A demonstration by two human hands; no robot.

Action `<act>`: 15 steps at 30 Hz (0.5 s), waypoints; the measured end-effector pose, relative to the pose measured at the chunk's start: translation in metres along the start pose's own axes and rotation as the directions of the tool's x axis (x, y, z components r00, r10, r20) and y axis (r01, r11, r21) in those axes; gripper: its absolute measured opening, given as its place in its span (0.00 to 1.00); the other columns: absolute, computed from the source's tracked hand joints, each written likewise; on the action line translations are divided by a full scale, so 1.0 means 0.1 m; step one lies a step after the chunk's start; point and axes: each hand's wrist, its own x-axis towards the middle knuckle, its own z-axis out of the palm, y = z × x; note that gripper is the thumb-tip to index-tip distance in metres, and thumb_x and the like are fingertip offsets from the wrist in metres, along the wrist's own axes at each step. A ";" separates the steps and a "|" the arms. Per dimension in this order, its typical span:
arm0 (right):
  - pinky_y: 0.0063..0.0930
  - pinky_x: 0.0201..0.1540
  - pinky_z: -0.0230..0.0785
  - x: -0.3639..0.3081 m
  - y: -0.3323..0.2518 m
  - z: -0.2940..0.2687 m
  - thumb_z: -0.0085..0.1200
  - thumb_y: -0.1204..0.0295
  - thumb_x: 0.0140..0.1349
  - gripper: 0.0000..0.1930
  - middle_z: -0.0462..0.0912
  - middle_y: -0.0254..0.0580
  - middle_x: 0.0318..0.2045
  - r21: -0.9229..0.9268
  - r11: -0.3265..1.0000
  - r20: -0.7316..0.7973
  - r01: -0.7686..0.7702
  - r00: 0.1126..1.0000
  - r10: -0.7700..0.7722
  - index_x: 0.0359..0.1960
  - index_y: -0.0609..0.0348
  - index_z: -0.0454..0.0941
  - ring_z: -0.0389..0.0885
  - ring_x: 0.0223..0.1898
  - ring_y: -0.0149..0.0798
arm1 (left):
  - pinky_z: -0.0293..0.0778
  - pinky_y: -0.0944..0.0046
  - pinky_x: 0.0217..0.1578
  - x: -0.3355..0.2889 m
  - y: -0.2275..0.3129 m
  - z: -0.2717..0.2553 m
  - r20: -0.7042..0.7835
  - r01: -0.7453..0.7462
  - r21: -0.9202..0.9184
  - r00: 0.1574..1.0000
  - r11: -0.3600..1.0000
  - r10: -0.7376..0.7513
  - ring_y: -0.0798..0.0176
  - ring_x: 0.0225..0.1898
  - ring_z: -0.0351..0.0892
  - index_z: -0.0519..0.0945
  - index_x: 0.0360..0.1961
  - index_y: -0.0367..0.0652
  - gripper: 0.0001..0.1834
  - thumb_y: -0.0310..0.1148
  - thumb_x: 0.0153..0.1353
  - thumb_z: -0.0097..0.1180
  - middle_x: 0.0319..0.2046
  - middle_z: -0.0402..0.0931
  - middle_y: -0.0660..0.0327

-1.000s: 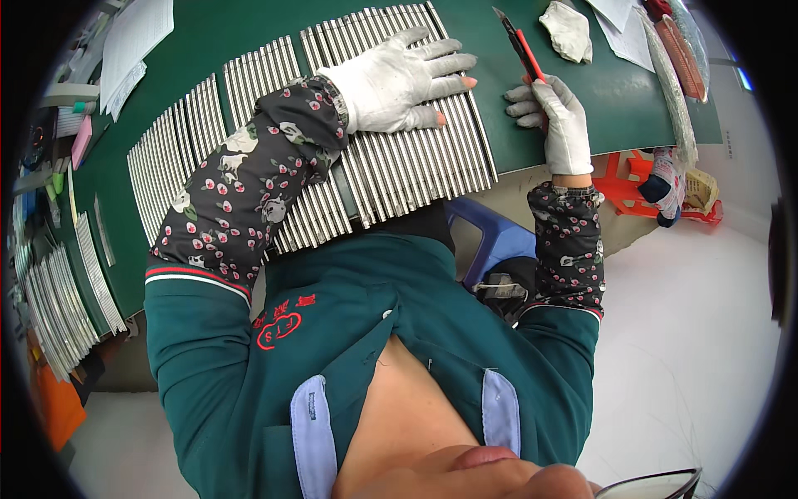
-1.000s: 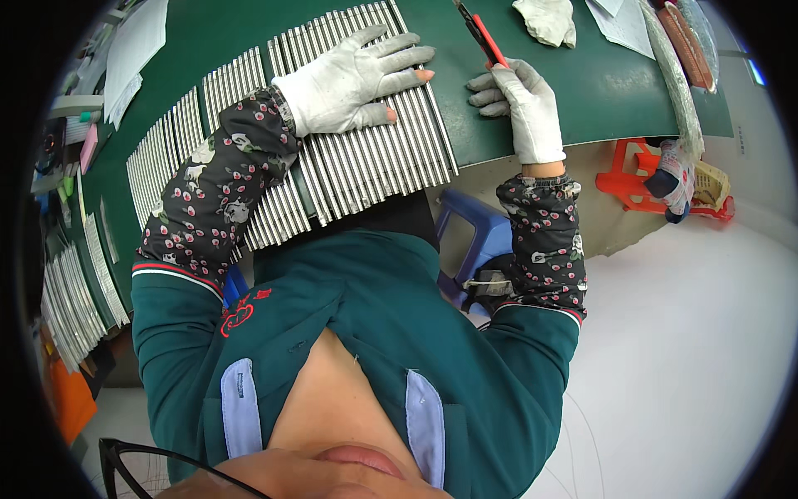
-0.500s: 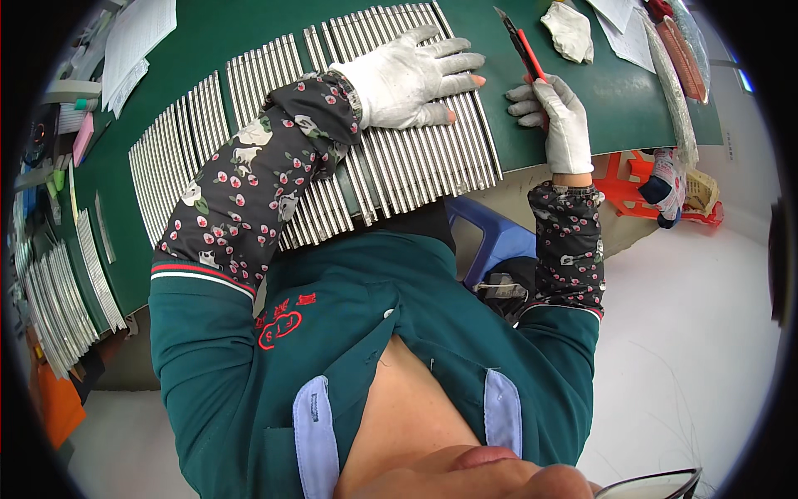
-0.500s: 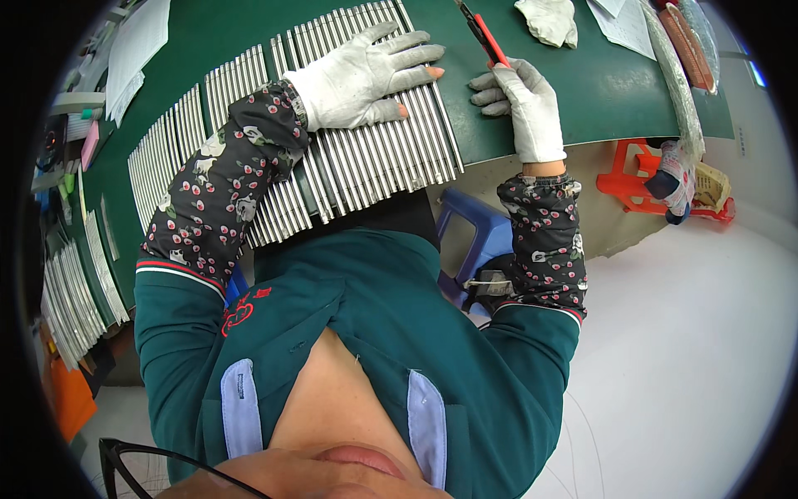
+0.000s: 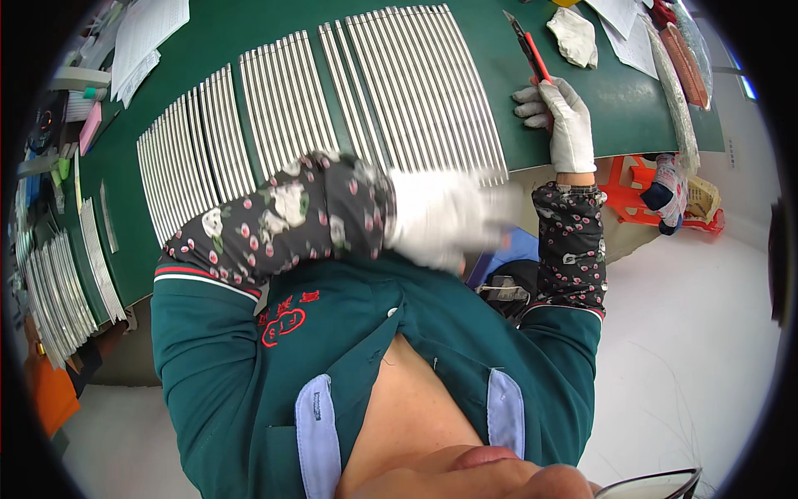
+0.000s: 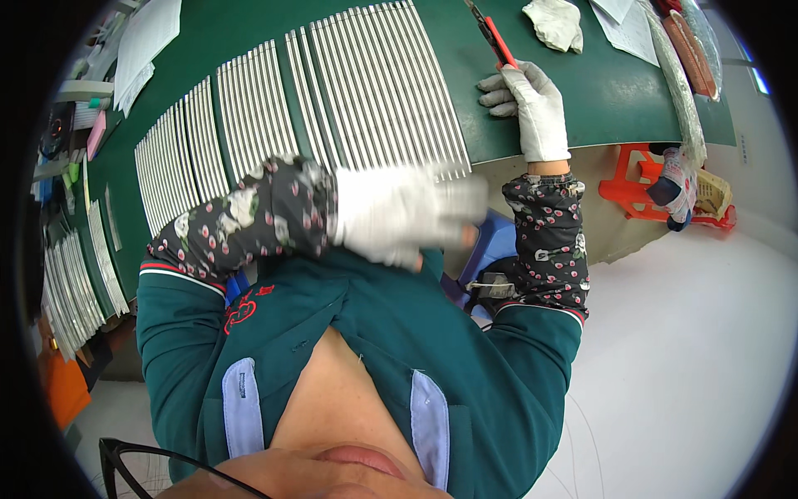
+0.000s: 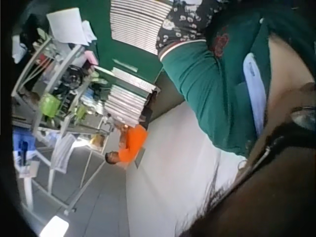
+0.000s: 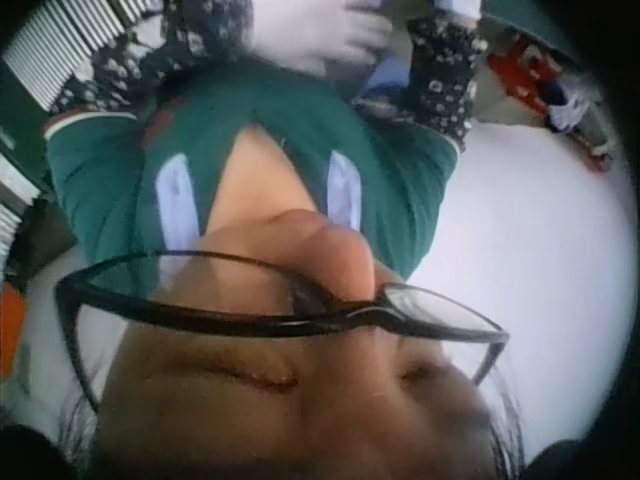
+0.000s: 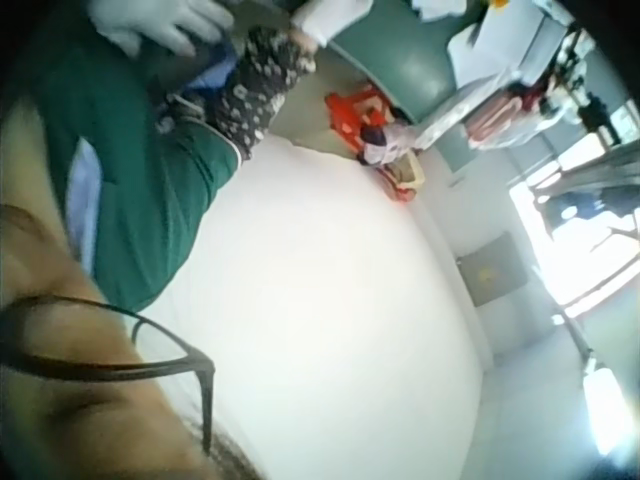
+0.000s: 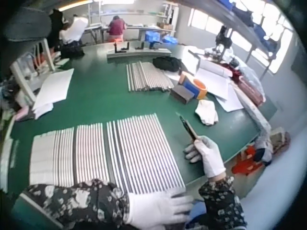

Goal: Sorting and aligning multiple thin metal rods on a workbench and bundling them together.

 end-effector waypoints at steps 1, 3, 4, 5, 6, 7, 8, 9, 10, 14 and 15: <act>0.15 0.30 0.73 0.02 0.01 0.04 0.49 0.65 0.71 0.15 0.85 0.45 0.34 -0.005 1.000 0.011 0.000 1.000 0.000 0.47 0.66 0.75 0.82 0.28 0.27 | 0.63 0.48 0.62 0.02 0.15 0.23 0.068 -0.174 -0.091 0.981 0.980 0.181 0.49 0.63 0.67 0.75 0.52 0.40 0.22 0.38 0.58 0.53 0.55 0.72 0.49; 0.15 0.28 0.72 0.01 0.02 0.03 0.50 0.65 0.71 0.14 0.85 0.44 0.33 0.011 1.000 -0.004 -0.006 1.000 0.006 0.47 0.65 0.75 0.82 0.28 0.26 | 0.66 0.52 0.59 -0.01 0.32 0.16 0.072 -0.129 -0.072 0.988 0.989 0.134 0.50 0.61 0.70 0.76 0.50 0.39 0.18 0.33 0.59 0.50 0.53 0.74 0.51; 0.14 0.28 0.71 -0.02 0.01 0.03 0.50 0.66 0.71 0.14 0.86 0.43 0.33 -0.038 0.999 -0.022 0.011 1.000 -0.012 0.47 0.66 0.75 0.82 0.28 0.25 | 0.67 0.53 0.59 -0.05 0.32 0.03 0.014 -0.095 -0.026 0.995 0.995 0.095 0.50 0.61 0.70 0.76 0.49 0.38 0.18 0.33 0.58 0.51 0.53 0.74 0.51; 0.14 0.28 0.71 0.00 -0.01 0.03 0.50 0.66 0.71 0.13 0.86 0.42 0.33 -0.083 0.996 -0.033 0.035 0.999 -0.038 0.47 0.66 0.76 0.82 0.28 0.24 | 0.67 0.55 0.59 -0.13 0.29 -0.14 -0.044 -0.053 0.025 0.998 0.998 0.054 0.51 0.61 0.70 0.76 0.49 0.37 0.19 0.34 0.58 0.51 0.54 0.74 0.52; 0.20 0.28 0.73 0.05 0.06 -0.02 0.53 0.65 0.69 0.14 0.86 0.42 0.33 -0.217 0.976 -0.101 -0.015 0.995 -0.007 0.48 0.63 0.77 0.82 0.26 0.31 | 0.65 0.54 0.61 -0.25 0.28 -0.25 -0.057 0.017 0.049 0.998 0.999 -0.014 0.50 0.61 0.70 0.75 0.50 0.36 0.21 0.34 0.56 0.54 0.54 0.74 0.52; 0.20 0.28 0.73 0.09 0.15 -0.06 0.53 0.65 0.69 0.14 0.86 0.42 0.33 -0.218 0.976 -0.094 -0.012 0.996 -0.008 0.48 0.63 0.77 0.82 0.26 0.31 | 0.64 0.52 0.63 -0.35 0.30 -0.45 -0.017 0.091 0.107 0.996 0.990 -0.090 0.50 0.61 0.69 0.75 0.50 0.35 0.22 0.35 0.55 0.55 0.55 0.73 0.51; 0.26 0.31 0.75 0.12 0.24 -0.09 0.54 0.64 0.67 0.15 0.86 0.43 0.33 -0.517 0.847 -0.184 0.122 0.951 -0.249 0.49 0.60 0.77 0.82 0.26 0.37 | 0.64 0.50 0.64 -0.52 0.31 -0.58 -0.035 0.186 0.150 0.983 0.971 -0.182 0.48 0.63 0.68 0.74 0.51 0.35 0.23 0.35 0.56 0.55 0.56 0.72 0.50; 0.32 0.34 0.76 0.14 0.29 -0.10 0.56 0.63 0.65 0.17 0.86 0.43 0.33 -0.770 0.612 -0.188 0.183 0.851 -0.490 0.51 0.57 0.78 0.82 0.26 0.42 | 0.63 0.47 0.65 -0.68 0.29 -0.70 -0.036 0.243 0.298 0.969 0.923 -0.244 0.48 0.65 0.67 0.73 0.53 0.36 0.24 0.39 0.59 0.52 0.57 0.72 0.49; 0.40 0.41 0.76 0.12 0.26 -0.10 0.58 0.62 0.60 0.17 0.85 0.44 0.36 -0.877 0.468 -0.169 0.113 0.838 -0.520 0.50 0.52 0.80 0.82 0.31 0.50 | 0.61 0.46 0.66 -0.90 0.23 -0.79 -0.031 0.287 0.367 0.954 0.885 -0.297 0.46 0.66 0.65 0.71 0.56 0.36 0.26 0.44 0.62 0.49 0.59 0.71 0.48; 0.40 0.46 0.74 0.03 0.04 -0.02 0.58 0.63 0.58 0.14 0.83 0.41 0.41 -0.998 0.018 0.042 0.062 0.833 -0.552 0.45 0.52 0.83 0.81 0.42 0.48 | 0.56 0.47 0.68 -1.69 0.12 -0.99 -0.220 0.556 0.495 0.823 0.668 -0.523 0.42 0.70 0.58 0.65 0.67 0.42 0.32 0.52 0.69 0.42 0.68 0.61 0.49; 0.40 0.46 0.74 0.00 0.00 0.03 0.58 0.63 0.58 0.14 0.83 0.41 0.41 -0.998 0.015 0.046 0.065 0.832 -0.553 0.45 0.52 0.83 0.81 0.42 0.48 | 0.56 0.48 0.69 -1.84 0.05 -0.95 -0.257 0.574 0.511 0.812 0.640 -0.524 0.42 0.70 0.57 0.63 0.68 0.44 0.33 0.53 0.68 0.43 0.68 0.60 0.48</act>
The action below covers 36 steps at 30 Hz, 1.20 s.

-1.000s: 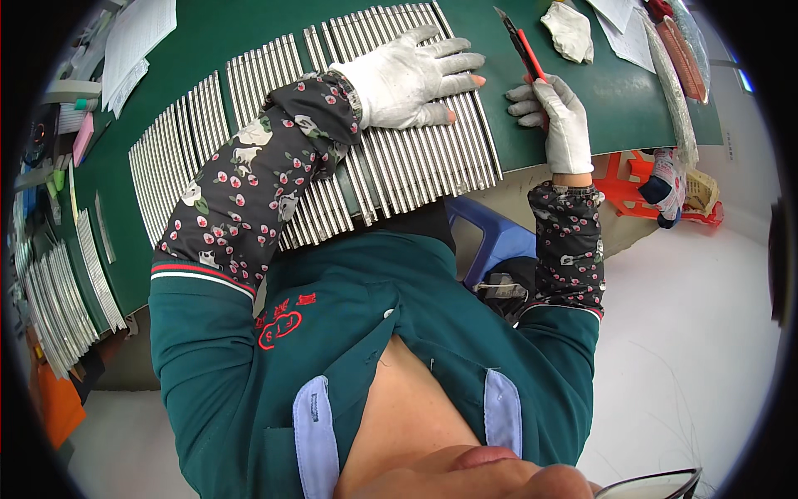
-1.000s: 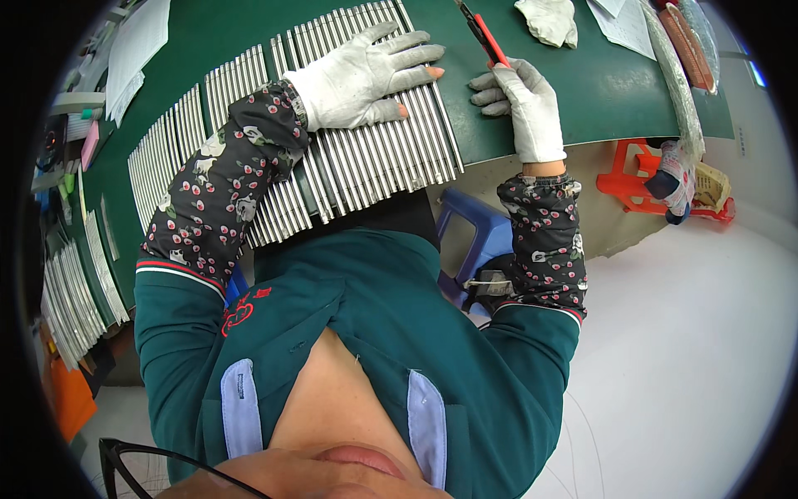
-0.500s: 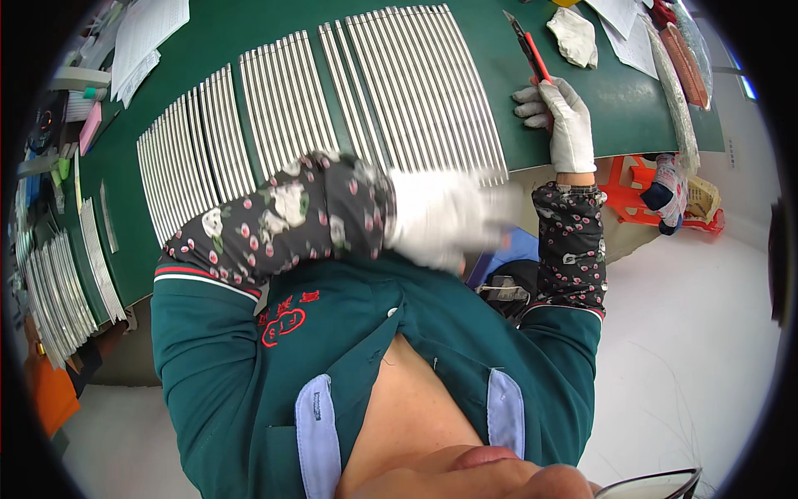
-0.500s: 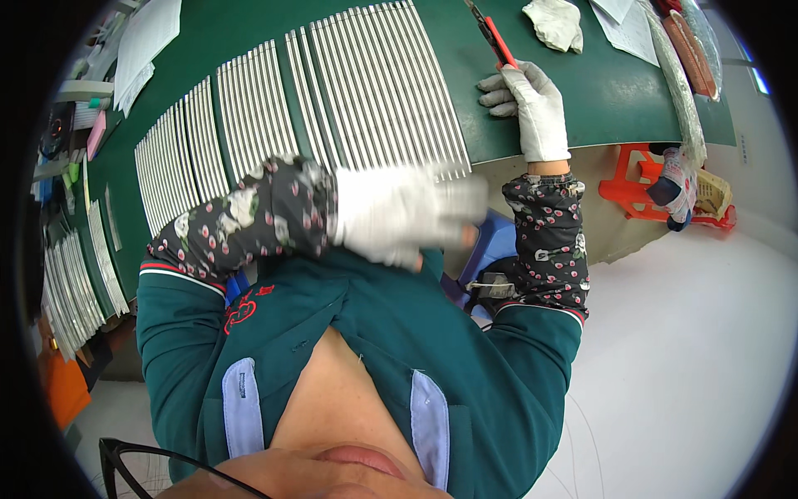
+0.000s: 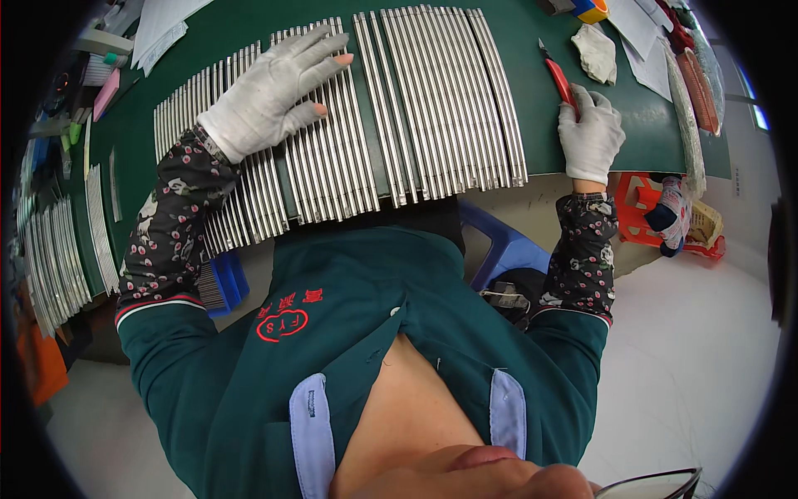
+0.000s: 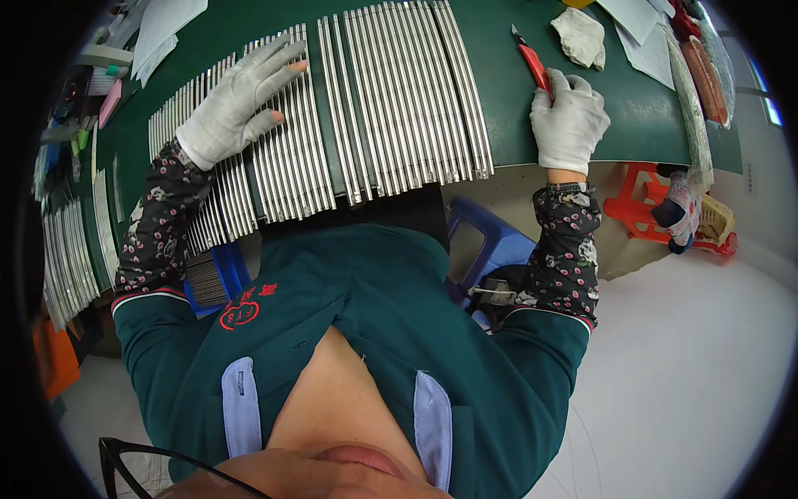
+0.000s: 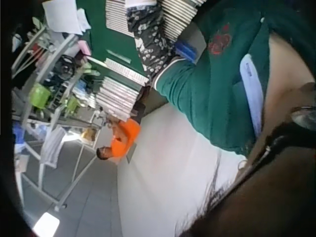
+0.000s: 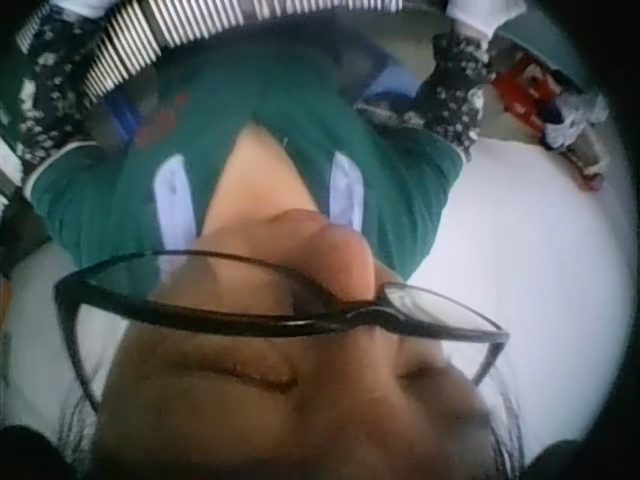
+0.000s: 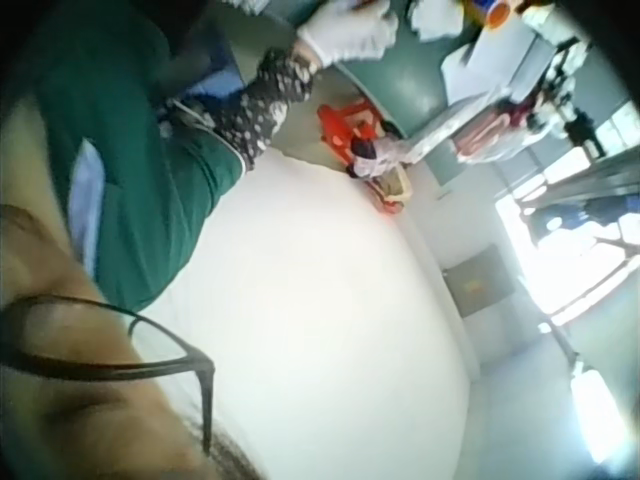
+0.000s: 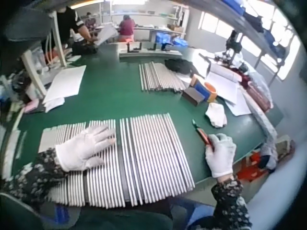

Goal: Sorting and aligning multiple thin metal rods on a workbench and bundling them together.

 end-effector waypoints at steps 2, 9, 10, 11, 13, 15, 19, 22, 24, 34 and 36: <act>0.39 0.47 0.74 0.01 -0.09 -0.07 0.60 0.65 0.57 0.14 0.84 0.41 0.41 0.000 0.991 -0.121 0.130 0.984 -0.129 0.44 0.52 0.84 0.81 0.43 0.48 | 0.52 0.45 0.70 -0.05 -0.02 0.09 0.076 0.055 0.041 0.995 0.998 -0.058 0.42 0.71 0.54 0.60 0.71 0.47 0.36 0.57 0.68 0.40 0.70 0.57 0.47; 0.41 0.49 0.72 -0.16 -0.49 -0.13 0.69 0.59 0.49 0.28 0.81 0.48 0.42 0.480 0.845 0.017 0.236 0.960 -0.278 0.51 0.57 0.80 0.78 0.44 0.50 | 0.44 0.40 0.71 0.10 -0.01 0.29 0.135 0.010 0.145 0.990 0.989 -0.030 0.43 0.73 0.50 0.56 0.73 0.49 0.40 0.61 0.66 0.37 0.71 0.53 0.48; 0.42 0.50 0.71 -0.18 -0.52 -0.13 0.70 0.55 0.47 0.32 0.80 0.49 0.44 0.443 0.866 0.041 0.231 0.960 -0.277 0.53 0.57 0.79 0.78 0.45 0.51 | 0.44 0.40 0.71 0.14 0.03 0.27 0.152 0.000 0.203 0.988 0.979 -0.032 0.43 0.72 0.51 0.56 0.73 0.48 0.40 0.60 0.66 0.38 0.71 0.53 0.48; 0.42 0.50 0.71 -0.19 -0.54 -0.12 0.70 0.55 0.47 0.32 0.80 0.49 0.44 0.442 0.868 0.045 0.228 0.960 -0.276 0.53 0.57 0.79 0.78 0.45 0.51 | 0.45 0.40 0.71 0.16 0.03 0.30 0.156 0.002 0.206 0.987 0.979 -0.035 0.43 0.72 0.51 0.56 0.73 0.47 0.41 0.60 0.65 0.38 0.71 0.53 0.48; 0.45 0.51 0.70 -0.20 -0.55 -0.10 0.71 0.51 0.44 0.36 0.79 0.52 0.46 0.376 0.887 0.029 0.268 0.953 -0.300 0.55 0.55 0.78 0.77 0.46 0.52 | 0.45 0.41 0.71 0.22 0.02 0.34 0.152 -0.002 0.199 0.988 0.980 -0.028 0.44 0.72 0.51 0.55 0.73 0.45 0.42 0.60 0.65 0.38 0.72 0.53 0.48; 0.45 0.51 0.70 -0.20 -0.53 -0.06 0.71 0.51 0.43 0.36 0.79 0.52 0.46 0.400 0.878 0.032 0.262 0.954 -0.300 0.55 0.55 0.78 0.77 0.47 0.52 | 0.45 0.40 0.71 0.22 0.01 0.36 0.145 -0.010 0.183 0.989 0.983 -0.017 0.44 0.72 0.51 0.55 0.73 0.45 0.42 0.61 0.65 0.38 0.72 0.53 0.48; 0.45 0.51 0.70 -0.16 -0.45 -0.01 0.70 0.51 0.43 0.36 0.78 0.53 0.46 0.469 0.852 0.061 0.233 0.954 -0.294 0.55 0.55 0.78 0.76 0.47 0.53 | 0.44 0.39 0.70 0.27 0.00 0.40 0.137 -0.010 0.174 0.991 0.985 -0.014 0.44 0.72 0.51 0.55 0.73 0.45 0.42 0.62 0.66 0.35 0.71 0.53 0.49; 0.45 0.51 0.70 -0.16 -0.43 0.02 0.70 0.51 0.43 0.36 0.78 0.53 0.47 0.459 0.856 0.060 0.237 0.953 -0.296 0.55 0.55 0.78 0.75 0.48 0.53 | 0.44 0.39 0.71 0.31 -0.01 0.42 0.134 -0.011 0.175 0.991 0.985 -0.013 0.44 0.72 0.51 0.55 0.73 0.46 0.42 0.63 0.66 0.33 0.71 0.54 0.49; 0.46 0.51 0.69 -0.16 -0.42 0.03 0.70 0.52 0.43 0.36 0.77 0.53 0.47 0.443 0.864 0.058 0.240 0.954 -0.294 0.56 0.55 0.78 0.75 0.48 0.53 | 0.43 0.39 0.71 0.33 -0.01 0.43 0.132 -0.015 0.166 0.991 0.986 -0.007 0.44 0.72 0.52 0.55 0.73 0.46 0.42 0.63 0.67 0.33 0.71 0.54 0.49; 0.44 0.51 0.69 -0.15 -0.47 0.01 0.71 0.53 0.41 0.37 0.76 0.51 0.47 0.442 0.864 0.064 0.242 0.952 -0.299 0.55 0.55 0.78 0.73 0.48 0.52 | 0.41 0.39 0.72 0.39 0.01 0.40 0.168 -0.001 0.190 0.985 0.982 -0.032 0.44 0.72 0.51 0.56 0.73 0.46 0.41 0.62 0.68 0.31 0.72 0.53 0.49; 0.44 0.52 0.69 -0.15 -0.47 0.00 0.71 0.53 0.40 0.38 0.76 0.51 0.47 0.434 0.868 0.072 0.242 0.951 -0.302 0.55 0.54 0.78 0.73 0.48 0.52 | 0.41 0.40 0.72 0.40 0.02 0.41 0.173 0.011 0.177 0.984 0.984 -0.042 0.44 0.72 0.51 0.56 0.72 0.45 0.41 0.62 0.67 0.32 0.71 0.53 0.49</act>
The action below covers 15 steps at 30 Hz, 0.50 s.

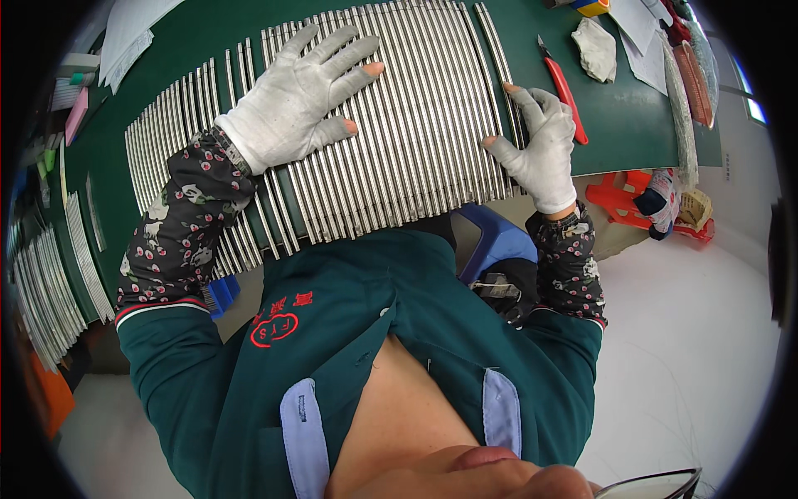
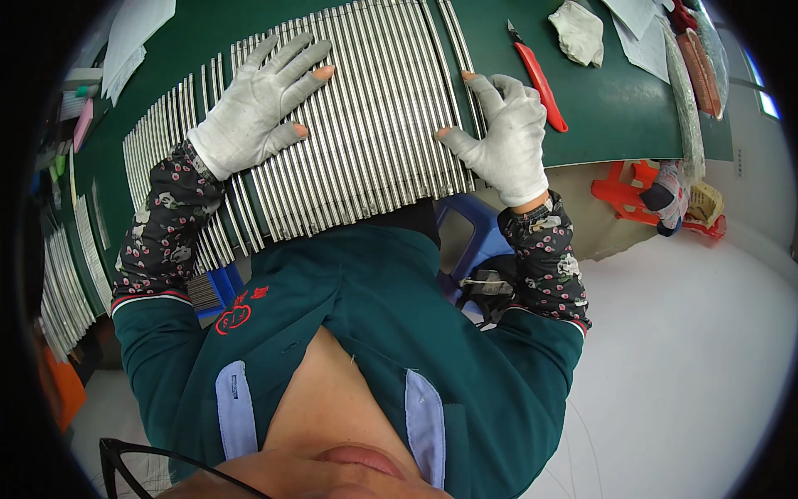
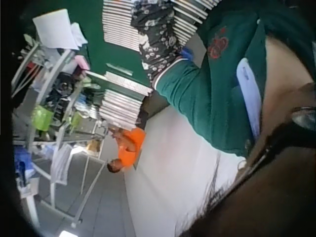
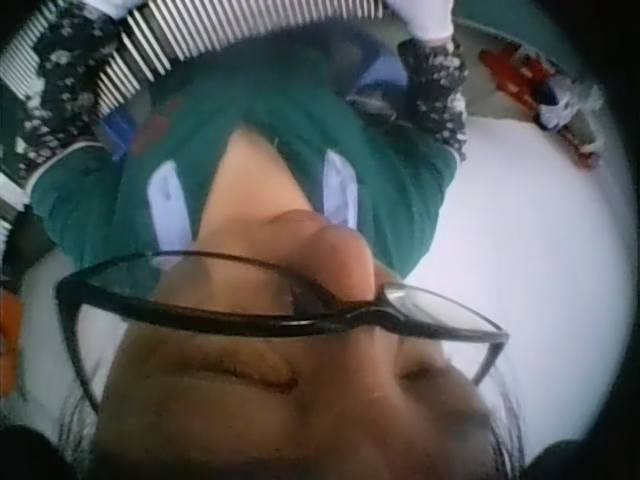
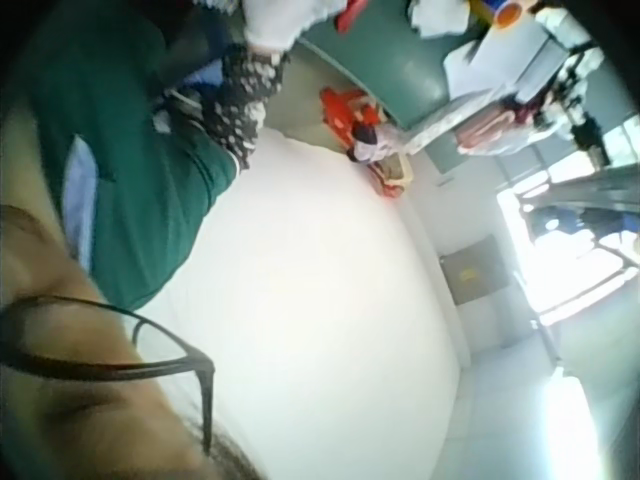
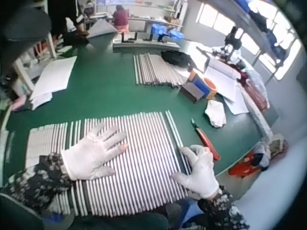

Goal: Sorting and aligning multiple thin metal rods on a workbench and bundling them together.

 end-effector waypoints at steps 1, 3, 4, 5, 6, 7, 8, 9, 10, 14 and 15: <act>0.44 0.52 0.69 0.00 -0.01 0.00 0.72 0.53 0.39 0.39 0.76 0.51 0.47 -0.007 1.000 0.007 -0.002 1.000 0.002 0.55 0.54 0.77 0.73 0.48 0.52 | 0.41 0.40 0.72 0.00 0.00 0.00 -0.001 -0.001 0.001 1.000 1.000 0.001 0.44 0.72 0.51 0.56 0.72 0.45 0.41 0.62 0.67 0.32 0.71 0.53 0.49; 0.45 0.52 0.68 0.01 -0.03 -0.02 0.73 0.52 0.37 0.40 0.76 0.51 0.47 -0.016 1.000 0.013 -0.002 1.000 0.002 0.55 0.54 0.77 0.73 0.48 0.52 | 0.42 0.40 0.72 0.01 -0.01 0.02 -0.012 -0.005 -0.019 1.000 1.000 0.005 0.44 0.72 0.51 0.57 0.72 0.45 0.41 0.61 0.66 0.34 0.71 0.54 0.49; 0.45 0.52 0.68 0.02 -0.04 -0.03 0.73 0.52 0.36 0.41 0.76 0.51 0.47 -0.025 1.000 0.022 0.000 1.000 0.001 0.55 0.53 0.77 0.73 0.48 0.52 | 0.42 0.40 0.72 0.02 0.00 0.01 -0.013 -0.006 -0.019 1.000 1.000 0.006 0.44 0.72 0.51 0.57 0.72 0.45 0.41 0.61 0.66 0.34 0.71 0.54 0.49; 0.45 0.52 0.68 0.02 -0.03 -0.03 0.73 0.52 0.36 0.41 0.76 0.51 0.47 -0.027 1.000 0.022 -0.001 1.000 0.002 0.55 0.53 0.77 0.73 0.48 0.52 | 0.44 0.40 0.71 0.03 0.01 -0.01 -0.044 0.000 -0.042 0.999 0.999 -0.002 0.46 0.72 0.53 0.60 0.70 0.45 0.39 0.58 0.64 0.41 0.70 0.56 0.50; 0.45 0.52 0.68 0.03 -0.03 -0.03 0.73 0.51 0.35 0.41 0.75 0.51 0.47 -0.026 1.000 0.024 -0.005 1.000 0.006 0.56 0.53 0.77 0.72 0.48 0.52 | 0.47 0.41 0.71 0.04 0.00 -0.01 -0.075 0.005 -0.065 0.997 0.998 -0.010 0.48 0.72 0.54 0.64 0.68 0.45 0.37 0.54 0.63 0.48 0.69 0.59 0.51; 0.45 0.52 0.68 0.03 -0.03 -0.02 0.74 0.51 0.35 0.42 0.75 0.51 0.48 -0.022 1.000 0.028 -0.007 1.000 0.008 0.56 0.52 0.77 0.72 0.49 0.53 | 0.47 0.41 0.71 0.04 0.00 -0.01 -0.075 0.007 -0.065 0.997 0.998 -0.012 0.48 0.72 0.54 0.64 0.68 0.45 0.37 0.54 0.63 0.48 0.69 0.59 0.51; 0.45 0.52 0.68 0.03 -0.03 -0.02 0.74 0.51 0.35 0.42 0.75 0.51 0.48 -0.023 1.000 0.028 -0.005 1.000 0.005 0.56 0.52 0.77 0.72 0.49 0.53 | 0.44 0.40 0.71 0.03 -0.02 -0.01 -0.034 0.007 -0.044 0.999 0.999 -0.009 0.46 0.72 0.53 0.61 0.69 0.44 0.38 0.57 0.64 0.42 0.70 0.56 0.50; 0.46 0.53 0.68 0.04 -0.02 -0.02 0.73 0.51 0.35 0.42 0.75 0.51 0.48 -0.023 1.000 0.026 -0.006 1.000 0.006 0.56 0.52 0.77 0.72 0.49 0.53 | 0.42 0.40 0.72 0.03 -0.04 0.00 0.006 0.008 -0.022 1.000 1.000 -0.008 0.44 0.72 0.51 0.59 0.71 0.43 0.40 0.60 0.65 0.35 0.71 0.54 0.49; 0.46 0.53 0.67 0.07 -0.05 0.01 0.73 0.51 0.36 0.41 0.75 0.51 0.48 -0.008 1.000 0.021 0.001 1.000 -0.001 0.57 0.51 0.77 0.71 0.50 0.53 | 0.42 0.39 0.72 -0.02 -0.04 -0.04 -0.011 0.014 -0.030 1.000 0.999 -0.014 0.44 0.72 0.51 0.60 0.70 0.43 0.40 0.58 0.64 0.39 0.71 0.54 0.50; 0.55 0.64 0.55 0.13 -0.15 -0.04 0.62 0.43 0.49 0.43 0.67 0.58 0.61 0.050 0.990 0.032 0.130 0.991 -0.132 0.65 0.53 0.67 0.64 0.61 0.62 | 0.40 0.39 0.72 -0.08 -0.02 -0.20 -0.001 0.070 -0.139 0.997 0.988 -0.071 0.46 0.73 0.50 0.66 0.66 0.42 0.38 0.49 0.57 0.53 0.70 0.56 0.50; 0.57 0.65 0.52 0.16 -0.19 -0.03 0.57 0.41 0.52 0.43 0.64 0.59 0.64 0.042 0.984 0.075 0.172 0.982 -0.175 0.67 0.52 0.65 0.60 0.64 0.64 | 0.40 0.38 0.72 -0.12 -0.02 -0.18 -0.060 0.074 -0.154 0.995 0.985 -0.084 0.47 0.73 0.51 0.67 0.65 0.42 0.37 0.48 0.55 0.56 0.70 0.57 0.50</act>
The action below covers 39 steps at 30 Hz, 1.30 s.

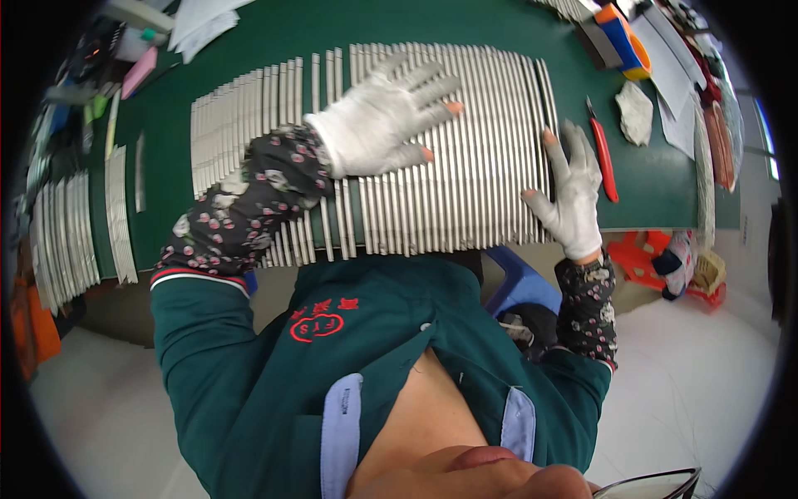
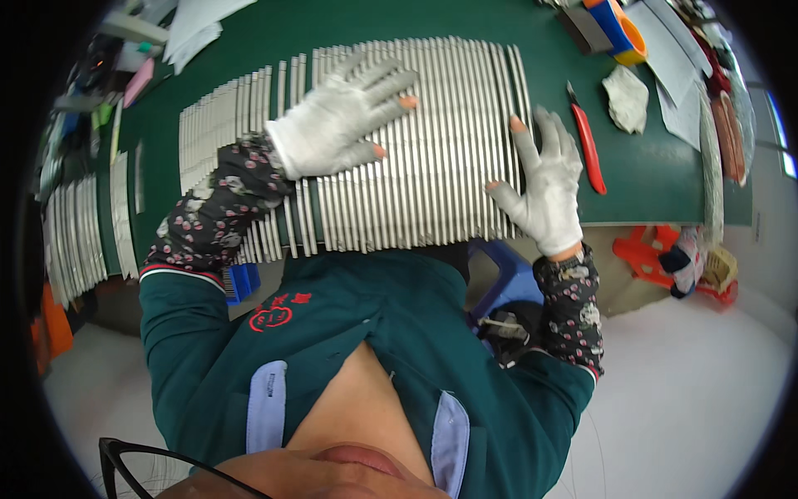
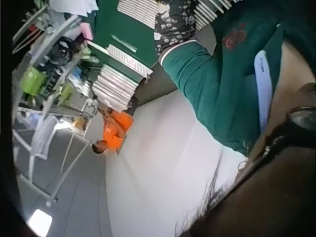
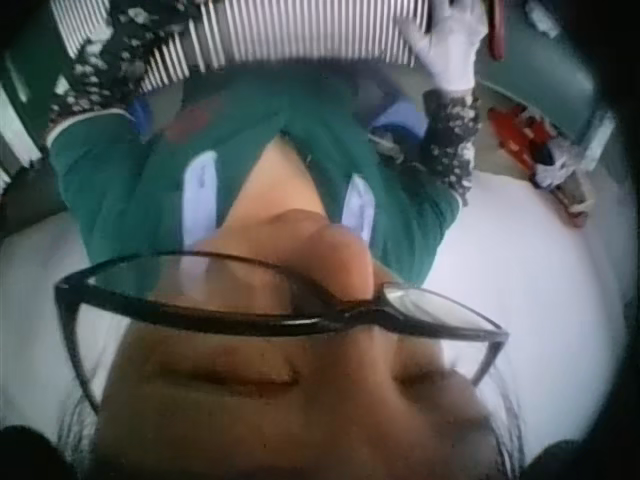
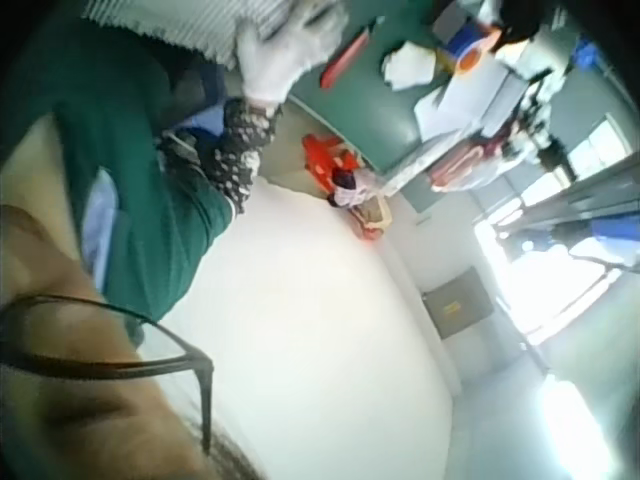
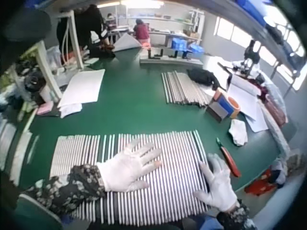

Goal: Sorting and aligning multiple thin metal rods on a workbench and bundling them together.

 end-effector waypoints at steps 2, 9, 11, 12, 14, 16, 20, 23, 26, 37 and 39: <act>0.61 0.69 0.44 0.05 -0.14 -0.03 0.46 0.38 0.60 0.42 0.57 0.62 0.69 -0.016 0.998 0.100 0.065 0.993 -0.064 0.71 0.50 0.60 0.53 0.70 0.65 | 0.46 0.36 0.70 -0.03 0.11 -0.11 0.024 0.019 -0.027 1.000 0.999 -0.018 0.45 0.73 0.51 0.69 0.64 0.42 0.39 0.52 0.54 0.59 0.69 0.58 0.48; 0.56 0.74 0.33 0.18 -0.75 -0.13 0.38 0.39 0.65 0.45 0.51 0.57 0.72 -0.023 0.970 0.264 0.243 0.937 -0.229 0.75 0.57 0.44 0.47 0.74 0.59 | 0.48 0.34 0.69 -0.57 0.71 -0.71 -0.071 -0.463 -0.491 0.866 0.738 0.495 0.43 0.71 0.55 0.71 0.61 0.46 0.36 0.48 0.51 0.64 0.67 0.60 0.44; 0.55 0.75 0.31 0.17 -0.86 -0.09 0.35 0.38 0.65 0.45 0.51 0.56 0.73 0.004 0.953 0.257 0.304 0.921 -0.294 0.75 0.56 0.44 0.46 0.74 0.58 | 0.52 0.34 0.67 -0.98 0.39 -0.85 -0.089 -0.196 -0.250 0.980 0.948 0.179 0.41 0.68 0.60 0.69 0.64 0.46 0.33 0.51 0.61 0.53 0.67 0.62 0.48; 0.55 0.75 0.30 0.16 -0.88 -0.10 0.34 0.37 0.65 0.45 0.50 0.57 0.73 0.009 0.957 0.265 0.290 0.922 -0.282 0.75 0.55 0.43 0.46 0.74 0.58 | 0.54 0.36 0.66 -1.20 0.16 -0.94 -0.117 -0.023 -0.164 0.993 0.986 0.004 0.40 0.68 0.59 0.67 0.66 0.45 0.35 0.55 0.64 0.48 0.67 0.62 0.47; 0.55 0.74 0.32 0.15 -0.84 -0.08 0.34 0.37 0.66 0.45 0.49 0.57 0.73 0.024 0.957 0.250 0.290 0.925 -0.287 0.75 0.54 0.43 0.47 0.74 0.58 | 0.55 0.40 0.66 -1.77 -0.19 -0.94 -0.184 0.372 -0.017 0.911 0.928 -0.368 0.35 0.68 0.58 0.63 0.68 0.43 0.41 0.61 0.63 0.47 0.66 0.62 0.44; 0.56 0.74 0.33 0.15 -0.86 -0.05 0.34 0.37 0.66 0.45 0.49 0.57 0.73 0.026 0.956 0.252 0.293 0.923 -0.290 0.75 0.53 0.43 0.47 0.74 0.59 | 0.53 0.38 0.67 -2.16 -0.25 -0.78 -0.094 0.525 0.154 0.851 0.837 -0.517 0.35 0.69 0.55 0.59 0.70 0.42 0.41 0.54 0.61 0.52 0.67 0.58 0.42; 0.57 0.73 0.36 0.16 -0.93 -0.02 0.35 0.37 0.66 0.44 0.50 0.56 0.73 0.014 0.959 0.240 0.282 0.931 -0.277 0.76 0.50 0.43 0.48 0.74 0.60 | 0.45 0.38 0.70 -1.87 0.12 -0.77 0.066 0.477 0.024 0.876 0.879 -0.477 0.37 0.71 0.50 0.61 0.66 0.33 0.45 0.50 0.54 0.61 0.67 0.55 0.41; 0.58 0.73 0.36 0.16 -0.99 -0.03 0.36 0.38 0.66 0.44 0.50 0.57 0.73 0.000 0.966 0.235 0.259 0.939 -0.252 0.75 0.52 0.44 0.48 0.74 0.60 | 0.43 0.40 0.70 -1.49 0.40 -0.78 0.130 0.335 -0.054 0.937 0.941 -0.326 0.41 0.72 0.51 0.66 0.62 0.33 0.45 0.53 0.50 0.63 0.67 0.57 0.45; 0.58 0.73 0.36 0.15 -1.11 -0.10 0.43 0.40 0.64 0.45 0.52 0.60 0.72 0.072 0.960 0.255 0.270 0.926 -0.280 0.74 0.57 0.47 0.49 0.73 0.60 | 0.47 0.38 0.69 -1.38 0.73 -0.75 0.174 0.042 -0.250 0.985 0.967 0.002 0.43 0.71 0.53 0.68 0.60 0.37 0.44 0.56 0.49 0.64 0.66 0.61 0.46; 0.52 0.69 0.50 -0.18 -0.61 -0.12 0.42 0.42 0.68 0.38 0.58 0.62 0.69 -0.070 0.997 0.044 0.022 0.999 -0.019 0.71 0.55 0.58 0.56 0.69 0.65 | 0.49 0.38 0.68 -2.49 0.20 -0.48 -0.183 0.531 -0.129 0.817 0.838 -0.546 0.36 0.68 0.56 0.63 0.67 0.41 0.47 0.70 0.62 0.39 0.66 0.60 0.42; 0.52 0.70 0.49 -0.29 -0.60 -0.02 0.41 0.43 0.69 0.38 0.57 0.67 0.68 0.024 0.996 0.060 -0.084 0.995 0.083 0.70 0.59 0.59 0.56 0.69 0.67 | 0.47 0.35 0.68 -2.46 0.26 -0.40 -0.216 0.520 -0.085 0.823 0.850 -0.525 0.33 0.69 0.53 0.60 0.70 0.44 0.47 0.71 0.62 0.36 0.68 0.57 0.42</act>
